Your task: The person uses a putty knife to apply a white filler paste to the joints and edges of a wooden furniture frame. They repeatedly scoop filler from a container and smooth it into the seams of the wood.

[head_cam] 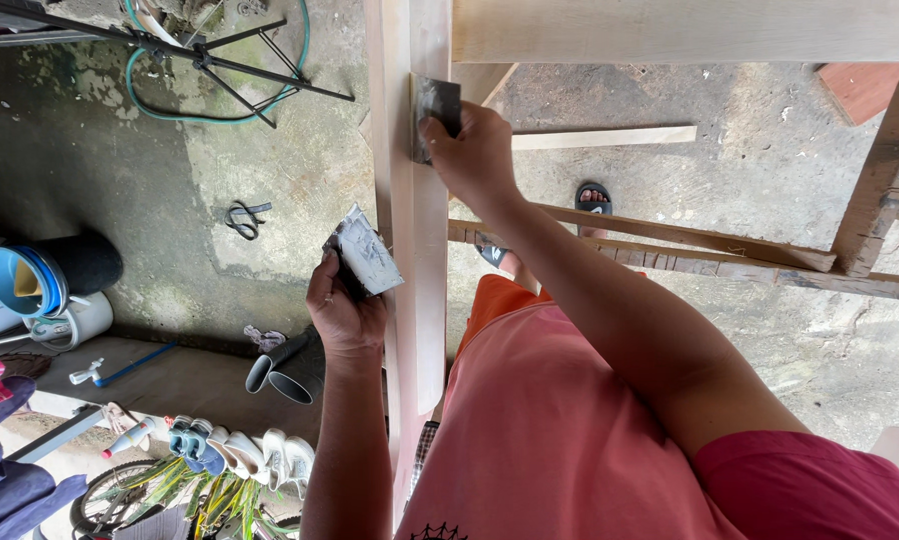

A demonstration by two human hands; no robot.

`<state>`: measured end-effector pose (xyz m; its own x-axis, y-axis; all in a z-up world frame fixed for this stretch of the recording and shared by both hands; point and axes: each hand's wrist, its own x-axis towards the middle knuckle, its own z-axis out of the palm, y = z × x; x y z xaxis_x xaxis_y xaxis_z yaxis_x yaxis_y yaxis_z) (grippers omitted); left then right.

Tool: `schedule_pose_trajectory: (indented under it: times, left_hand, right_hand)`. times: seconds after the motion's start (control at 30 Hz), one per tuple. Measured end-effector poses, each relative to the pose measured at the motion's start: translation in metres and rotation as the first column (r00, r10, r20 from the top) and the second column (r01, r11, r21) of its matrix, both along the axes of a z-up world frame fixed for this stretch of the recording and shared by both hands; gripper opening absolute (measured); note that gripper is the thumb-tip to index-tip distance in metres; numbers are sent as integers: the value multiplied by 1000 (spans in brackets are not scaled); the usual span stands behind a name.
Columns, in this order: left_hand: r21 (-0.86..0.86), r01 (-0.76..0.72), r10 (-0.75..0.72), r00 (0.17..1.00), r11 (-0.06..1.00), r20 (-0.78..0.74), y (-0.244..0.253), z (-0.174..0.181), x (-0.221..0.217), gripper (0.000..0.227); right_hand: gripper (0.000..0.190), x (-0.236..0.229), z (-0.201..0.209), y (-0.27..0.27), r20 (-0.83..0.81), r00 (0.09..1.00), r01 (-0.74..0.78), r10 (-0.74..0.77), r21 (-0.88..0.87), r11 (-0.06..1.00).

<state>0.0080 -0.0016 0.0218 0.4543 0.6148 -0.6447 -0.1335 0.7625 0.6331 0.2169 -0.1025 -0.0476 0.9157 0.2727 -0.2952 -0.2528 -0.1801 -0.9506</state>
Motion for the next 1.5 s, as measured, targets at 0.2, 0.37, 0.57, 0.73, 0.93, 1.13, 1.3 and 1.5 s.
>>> schedule_pose_trajectory:
  times: [0.2,0.37,0.57,0.73,0.93,1.13,1.3,1.5]
  left_hand:
    - [23,28,-28,1000,999,-3,1,-5,-3,30]
    - [20,-45,43,996,999,81,2,11,1,24]
    - [149,-38,18,991,988,136,-11,36,8,22]
    - [144,-92,53,967,985,250,-30,45,13,22]
    - [177,-69,25,970,982,240,-17,28,-25,24]
    - [249,-32,-57,938,968,342,-12,140,-33,30]
    - [340,-15,-80,961,940,264,14,99,-56,28]
    - [544,110,-173,983,832,66,47,31,-96,25]
  right_hand:
    - [29,-15,45,-31,42,999,-43,35,214,976]
    - [31,-30,107,-87,178,978,-160,107,314,936]
    - [25,-69,146,-90,609,774,-448,173,333,829]
    - [25,-82,131,-88,957,267,-533,109,53,845]
    - [34,-74,124,-91,953,242,-438,181,-59,897]
    - [13,-74,139,-83,508,750,-459,424,-63,886]
    - [25,-97,128,-70,-413,713,-216,566,639,738]
    - [20,-90,147,-68,-425,674,-172,604,705,688]
